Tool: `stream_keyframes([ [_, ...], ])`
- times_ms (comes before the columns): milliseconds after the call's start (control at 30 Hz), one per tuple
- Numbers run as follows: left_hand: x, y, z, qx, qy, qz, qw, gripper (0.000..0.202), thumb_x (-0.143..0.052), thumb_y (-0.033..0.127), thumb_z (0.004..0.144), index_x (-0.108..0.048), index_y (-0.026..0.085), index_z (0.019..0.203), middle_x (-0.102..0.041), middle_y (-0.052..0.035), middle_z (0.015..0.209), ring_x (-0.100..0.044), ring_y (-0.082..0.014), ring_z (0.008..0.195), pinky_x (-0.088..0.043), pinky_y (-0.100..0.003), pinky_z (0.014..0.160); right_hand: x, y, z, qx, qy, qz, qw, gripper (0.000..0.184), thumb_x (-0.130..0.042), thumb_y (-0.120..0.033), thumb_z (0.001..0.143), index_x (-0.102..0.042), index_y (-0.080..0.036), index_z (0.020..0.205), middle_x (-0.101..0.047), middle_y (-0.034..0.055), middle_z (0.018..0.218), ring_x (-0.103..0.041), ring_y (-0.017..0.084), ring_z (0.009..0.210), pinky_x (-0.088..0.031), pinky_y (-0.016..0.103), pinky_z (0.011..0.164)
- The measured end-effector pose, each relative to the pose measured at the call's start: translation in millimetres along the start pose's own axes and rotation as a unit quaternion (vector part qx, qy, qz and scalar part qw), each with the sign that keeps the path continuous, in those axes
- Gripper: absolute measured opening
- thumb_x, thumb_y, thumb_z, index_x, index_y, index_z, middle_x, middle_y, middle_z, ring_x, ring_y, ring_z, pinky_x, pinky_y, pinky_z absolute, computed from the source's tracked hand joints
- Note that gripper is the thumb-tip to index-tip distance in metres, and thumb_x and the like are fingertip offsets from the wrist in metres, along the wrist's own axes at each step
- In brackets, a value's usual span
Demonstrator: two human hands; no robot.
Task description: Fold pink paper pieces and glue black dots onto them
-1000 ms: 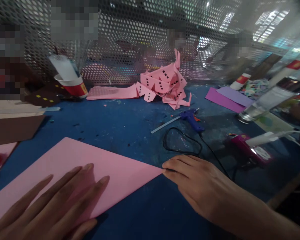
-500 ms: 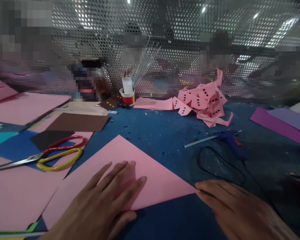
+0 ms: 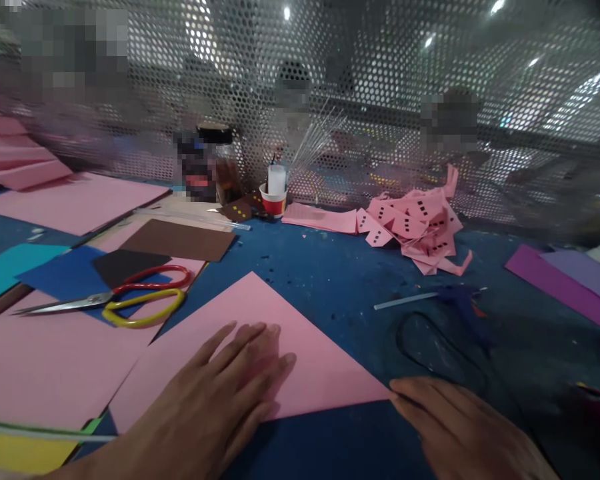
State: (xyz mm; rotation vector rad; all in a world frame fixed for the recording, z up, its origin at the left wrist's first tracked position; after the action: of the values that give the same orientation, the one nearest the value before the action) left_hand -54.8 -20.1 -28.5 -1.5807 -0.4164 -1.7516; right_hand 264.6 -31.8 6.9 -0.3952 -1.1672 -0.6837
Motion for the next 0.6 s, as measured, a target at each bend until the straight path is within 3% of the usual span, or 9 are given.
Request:
stream_keyframes([
  [200, 3.5, 3.7, 3.8, 0.035, -0.007, -0.057, 0.998, 0.047, -0.045, 0.040, 0.100, -0.045, 0.037, 0.147, -0.055, -0.0006, 0.147, -0.045, -0.0260, 0.137, -0.029, -0.047, 0.117, -1.3, -6.7, -5.2, -0.053, 0.013, 0.027, 0.998, 0.040, -0.041, -0.005, 0.087, -0.073, -0.022, 0.104, -0.076, 0.0020, 0.103, -0.071, 0.018, 0.089, -0.057, 0.031, 0.076],
  [333, 6.6, 1.7, 3.7, 0.040, -0.016, -0.090, 0.995, 0.046, -0.044, 0.039, 0.101, -0.045, 0.039, 0.146, -0.054, -0.0008, 0.148, -0.044, -0.0267, 0.137, -0.029, -0.049, 0.116, -7.0, -10.8, -5.6, -0.094, -0.020, 0.036, 0.995, 0.038, -0.041, -0.006, 0.089, -0.073, -0.023, 0.103, -0.074, 0.0034, 0.105, -0.069, 0.018, 0.091, -0.055, 0.033, 0.081],
  [600, 7.7, -10.8, 0.0, -0.004, -0.016, -0.132, 0.991, 0.051, -0.044, 0.028, 0.098, -0.043, 0.035, 0.148, -0.050, -0.0046, 0.149, -0.044, -0.0286, 0.135, -0.031, -0.054, 0.113, -0.9, -26.8, 3.3, -0.118, -0.004, -0.024, 0.993, 0.037, -0.041, -0.006, 0.089, -0.075, -0.020, 0.096, -0.075, 0.0053, 0.100, -0.070, 0.018, 0.086, -0.057, 0.031, 0.077],
])
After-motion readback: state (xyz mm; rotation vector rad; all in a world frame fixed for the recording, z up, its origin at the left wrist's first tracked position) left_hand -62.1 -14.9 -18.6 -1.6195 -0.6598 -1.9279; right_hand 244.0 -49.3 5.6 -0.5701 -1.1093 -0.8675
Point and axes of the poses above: each hand's wrist, its own z-axis towards the middle knuckle, its own x-axis out of the back of the hand, y = z × x, the point moved 2 cm from there along z, towards the middle knuckle
